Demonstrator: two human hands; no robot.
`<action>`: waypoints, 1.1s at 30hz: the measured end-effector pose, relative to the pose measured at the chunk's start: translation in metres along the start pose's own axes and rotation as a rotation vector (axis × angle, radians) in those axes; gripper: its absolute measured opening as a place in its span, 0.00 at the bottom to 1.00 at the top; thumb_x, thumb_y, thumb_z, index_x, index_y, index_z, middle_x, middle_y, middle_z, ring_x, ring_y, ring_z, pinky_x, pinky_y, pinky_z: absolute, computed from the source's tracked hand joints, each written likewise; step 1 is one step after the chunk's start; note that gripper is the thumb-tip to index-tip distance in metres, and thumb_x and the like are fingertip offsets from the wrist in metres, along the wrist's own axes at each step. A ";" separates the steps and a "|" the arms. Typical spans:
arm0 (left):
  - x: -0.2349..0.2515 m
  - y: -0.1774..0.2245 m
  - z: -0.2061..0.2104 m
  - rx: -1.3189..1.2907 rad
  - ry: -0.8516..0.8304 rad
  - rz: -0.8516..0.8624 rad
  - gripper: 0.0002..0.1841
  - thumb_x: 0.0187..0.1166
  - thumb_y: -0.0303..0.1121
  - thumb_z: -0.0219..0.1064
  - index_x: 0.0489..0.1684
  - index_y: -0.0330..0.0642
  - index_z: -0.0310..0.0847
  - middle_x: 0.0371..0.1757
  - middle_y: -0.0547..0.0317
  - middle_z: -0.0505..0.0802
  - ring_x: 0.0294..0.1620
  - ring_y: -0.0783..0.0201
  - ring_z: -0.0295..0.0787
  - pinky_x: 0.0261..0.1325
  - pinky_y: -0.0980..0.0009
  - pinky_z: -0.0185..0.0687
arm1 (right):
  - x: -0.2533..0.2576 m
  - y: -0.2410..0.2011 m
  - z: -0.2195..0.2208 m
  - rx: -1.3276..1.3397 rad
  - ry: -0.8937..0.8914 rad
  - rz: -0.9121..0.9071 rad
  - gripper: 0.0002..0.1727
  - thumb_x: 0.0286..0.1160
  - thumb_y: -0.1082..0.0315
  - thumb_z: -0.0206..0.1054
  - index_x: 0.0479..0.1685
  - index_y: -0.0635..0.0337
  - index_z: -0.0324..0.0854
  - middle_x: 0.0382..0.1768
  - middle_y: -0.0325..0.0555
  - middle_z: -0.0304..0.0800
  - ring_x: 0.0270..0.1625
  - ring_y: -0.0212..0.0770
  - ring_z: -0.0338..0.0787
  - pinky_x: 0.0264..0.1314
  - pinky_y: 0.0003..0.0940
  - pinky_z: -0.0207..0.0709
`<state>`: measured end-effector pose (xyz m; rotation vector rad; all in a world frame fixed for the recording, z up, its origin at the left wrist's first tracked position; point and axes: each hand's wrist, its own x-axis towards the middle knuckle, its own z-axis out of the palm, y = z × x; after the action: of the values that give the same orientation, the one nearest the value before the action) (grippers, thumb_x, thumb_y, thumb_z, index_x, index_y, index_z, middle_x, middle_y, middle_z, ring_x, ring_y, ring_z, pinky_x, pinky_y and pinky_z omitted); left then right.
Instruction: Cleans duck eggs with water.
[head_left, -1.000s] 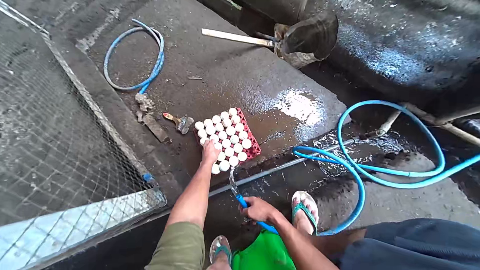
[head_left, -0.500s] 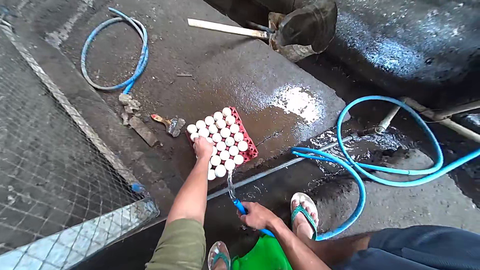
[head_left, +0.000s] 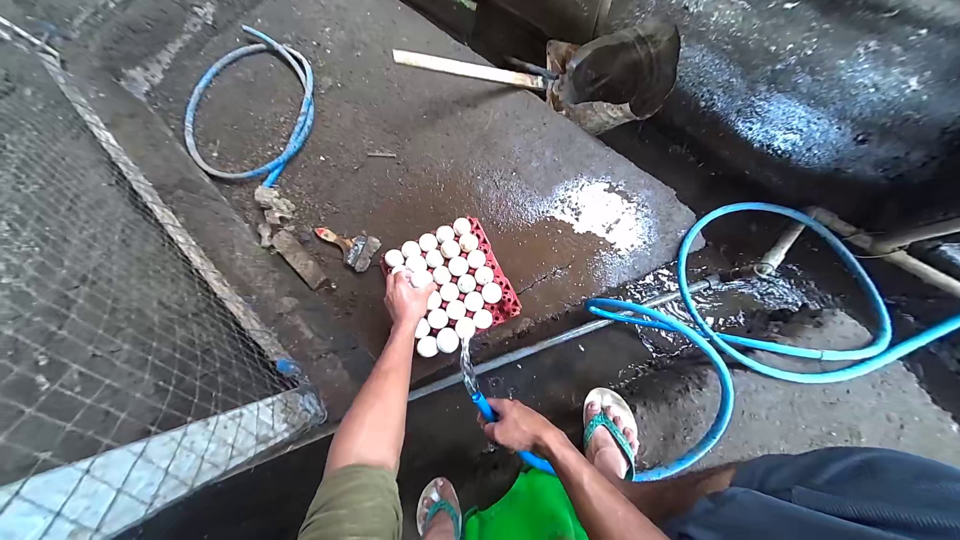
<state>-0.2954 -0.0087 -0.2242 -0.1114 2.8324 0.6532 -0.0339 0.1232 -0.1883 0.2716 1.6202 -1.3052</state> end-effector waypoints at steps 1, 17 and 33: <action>-0.006 -0.005 -0.006 -0.105 0.016 0.044 0.35 0.60 0.41 0.86 0.65 0.31 0.78 0.70 0.34 0.81 0.71 0.39 0.79 0.74 0.41 0.74 | 0.001 0.000 0.000 -0.001 -0.002 -0.004 0.18 0.83 0.61 0.61 0.67 0.55 0.79 0.49 0.54 0.87 0.43 0.49 0.88 0.48 0.52 0.80; -0.239 0.002 0.002 -1.199 -0.293 -0.237 0.23 0.92 0.39 0.38 0.74 0.33 0.65 0.34 0.54 0.85 0.15 0.67 0.77 0.18 0.72 0.79 | -0.002 -0.006 0.001 0.368 0.597 -0.079 0.21 0.89 0.64 0.52 0.71 0.66 0.77 0.57 0.64 0.88 0.53 0.55 0.92 0.59 0.54 0.85; -0.299 0.031 -0.026 -1.078 -0.267 -0.015 0.27 0.92 0.40 0.35 0.67 0.24 0.72 0.59 0.38 0.83 0.55 0.54 0.80 0.58 0.57 0.78 | -0.050 -0.057 0.034 0.556 0.834 -0.421 0.24 0.93 0.66 0.44 0.79 0.72 0.69 0.72 0.65 0.80 0.72 0.50 0.81 0.77 0.48 0.72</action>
<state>-0.0145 0.0145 -0.1161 -0.1962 1.9331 1.9207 -0.0308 0.0922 -0.1114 0.9529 2.0142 -2.1483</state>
